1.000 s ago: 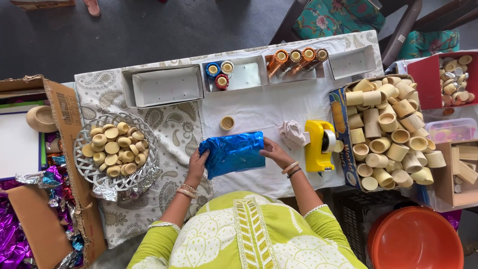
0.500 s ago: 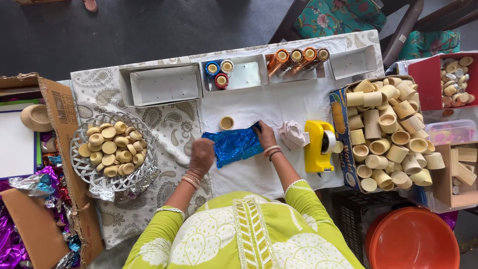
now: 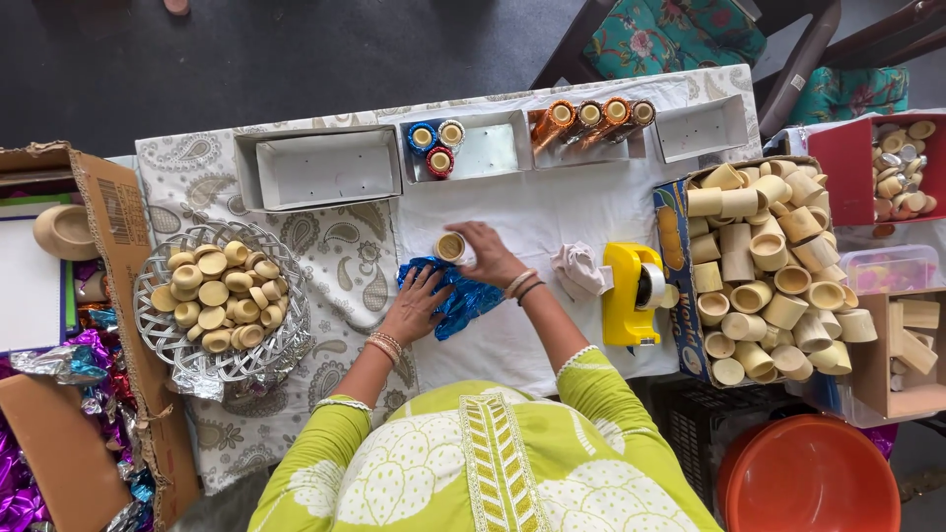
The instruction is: The person wraps small, cone-shaped items in shiny blue foil. They pick up a cone, wrap it in foil, and then use a tape dispenser to secure the wrapping. The wrapped items are placed into a white box on the table.
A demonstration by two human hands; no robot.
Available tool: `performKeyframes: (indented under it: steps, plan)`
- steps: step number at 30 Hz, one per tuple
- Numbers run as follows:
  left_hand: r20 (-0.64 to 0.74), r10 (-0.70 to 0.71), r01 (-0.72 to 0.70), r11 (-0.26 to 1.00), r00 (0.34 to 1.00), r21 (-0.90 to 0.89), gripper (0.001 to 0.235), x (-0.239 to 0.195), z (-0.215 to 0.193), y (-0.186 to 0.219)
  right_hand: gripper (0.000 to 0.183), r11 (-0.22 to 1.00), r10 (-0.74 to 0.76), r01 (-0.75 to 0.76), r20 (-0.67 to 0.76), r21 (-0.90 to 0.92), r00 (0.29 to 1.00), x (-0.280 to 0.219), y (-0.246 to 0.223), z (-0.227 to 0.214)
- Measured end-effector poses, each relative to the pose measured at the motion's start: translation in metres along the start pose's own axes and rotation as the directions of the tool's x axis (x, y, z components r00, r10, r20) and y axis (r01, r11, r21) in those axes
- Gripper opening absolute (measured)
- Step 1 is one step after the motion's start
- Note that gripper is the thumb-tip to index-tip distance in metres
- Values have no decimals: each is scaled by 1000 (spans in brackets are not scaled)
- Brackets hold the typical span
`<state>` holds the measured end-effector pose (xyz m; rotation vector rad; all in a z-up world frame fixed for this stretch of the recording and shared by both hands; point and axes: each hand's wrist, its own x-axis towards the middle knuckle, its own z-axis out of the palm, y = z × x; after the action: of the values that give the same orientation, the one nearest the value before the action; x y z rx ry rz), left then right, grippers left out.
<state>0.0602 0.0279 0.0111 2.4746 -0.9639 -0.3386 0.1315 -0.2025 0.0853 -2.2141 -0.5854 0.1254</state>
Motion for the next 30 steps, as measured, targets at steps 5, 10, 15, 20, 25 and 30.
performKeyframes:
  steps: [5,10,15,20,25,30]
  plan:
    - [4,8,-8,1000,1000,8,66,2,-4,-2,63,992,102,-106,69,67,992,14,12,20]
    - [-10,30,-30,1000,999,7,65,7,-5,-9,56,866,220,-107,-179,488,959,9,26,4]
    - [19,6,-6,1000,1000,16,67,17,-8,-12,49,469,467,40,-287,882,836,-13,1,-42]
    - [-9,-89,88,995,996,-37,77,27,-8,-7,50,737,623,-469,-219,487,751,-38,-11,-19]
    - [6,-169,169,985,986,-36,84,32,-6,6,61,874,480,-481,-269,66,835,-36,0,35]
    - [-25,-140,137,986,990,-92,88,24,3,2,65,904,361,-404,-257,-141,897,-25,10,56]
